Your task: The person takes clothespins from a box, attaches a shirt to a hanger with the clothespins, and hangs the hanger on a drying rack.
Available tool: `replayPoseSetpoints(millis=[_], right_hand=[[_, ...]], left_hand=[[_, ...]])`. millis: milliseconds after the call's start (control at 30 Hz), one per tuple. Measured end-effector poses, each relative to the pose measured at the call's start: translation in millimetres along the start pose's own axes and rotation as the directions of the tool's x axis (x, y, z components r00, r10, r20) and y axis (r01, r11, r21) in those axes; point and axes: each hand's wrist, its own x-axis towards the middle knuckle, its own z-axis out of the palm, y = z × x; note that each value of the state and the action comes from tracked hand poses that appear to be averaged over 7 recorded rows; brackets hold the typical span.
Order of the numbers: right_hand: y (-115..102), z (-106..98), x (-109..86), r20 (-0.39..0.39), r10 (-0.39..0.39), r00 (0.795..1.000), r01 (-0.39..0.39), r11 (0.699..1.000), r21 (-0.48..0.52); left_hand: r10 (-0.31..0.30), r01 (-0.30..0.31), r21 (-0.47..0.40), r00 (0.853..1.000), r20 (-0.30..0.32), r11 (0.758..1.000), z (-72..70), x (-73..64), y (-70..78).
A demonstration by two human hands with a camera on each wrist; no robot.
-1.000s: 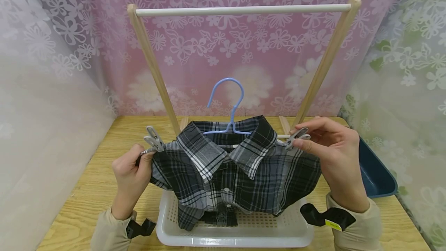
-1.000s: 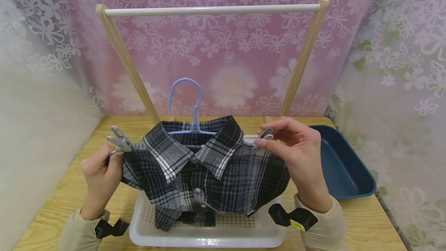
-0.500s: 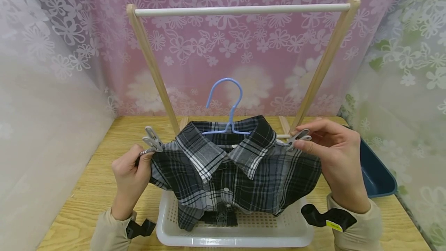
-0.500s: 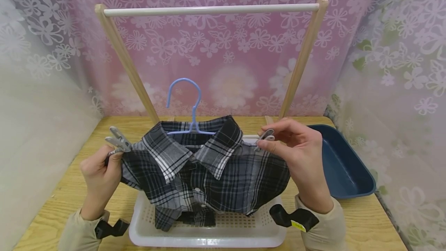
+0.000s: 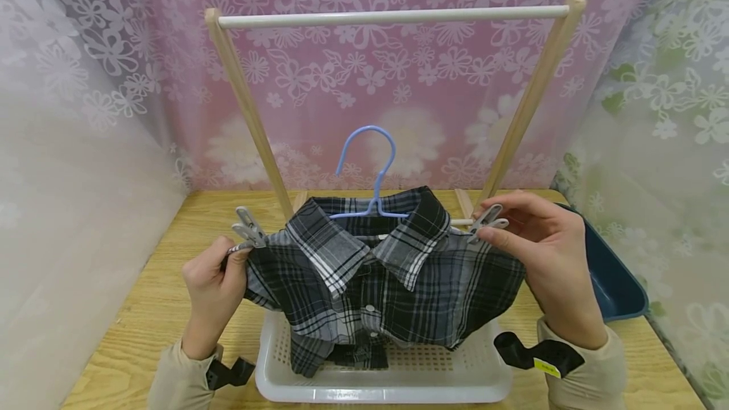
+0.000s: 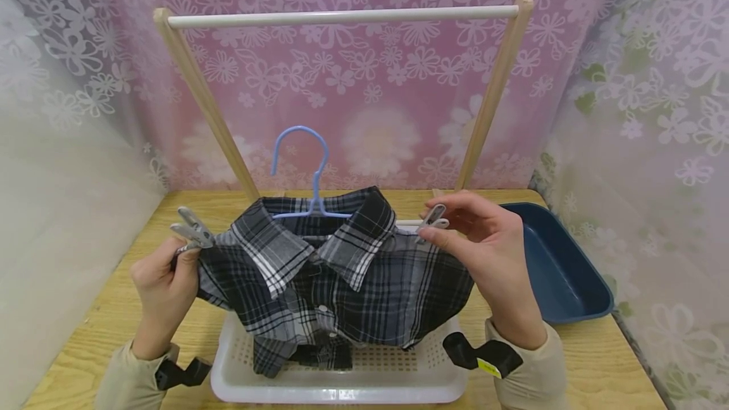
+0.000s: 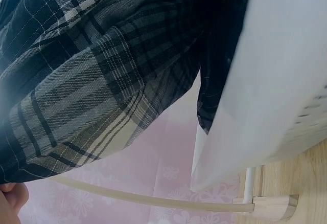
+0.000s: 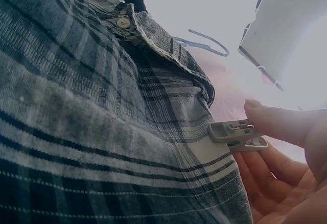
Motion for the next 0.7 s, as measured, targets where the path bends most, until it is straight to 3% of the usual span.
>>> replayPoseSetpoints(millis=[333, 700], right_hand=[[-1.0, 1.2, 2.0, 0.005, -0.007, 1.000, 0.007, 0.998, 0.063], [-1.5, 2.6, 1.0, -0.003, -0.011, 1.000, 0.011, 0.999, 0.049]], left_hand=[[-0.001, 0.001, 0.003, 1.000, -0.004, 1.000, 0.6, 0.7, 0.0], [0.002, -0.002, 0.011, 1.000, -0.007, 1.000, 0.7, 0.2, -1.7]])
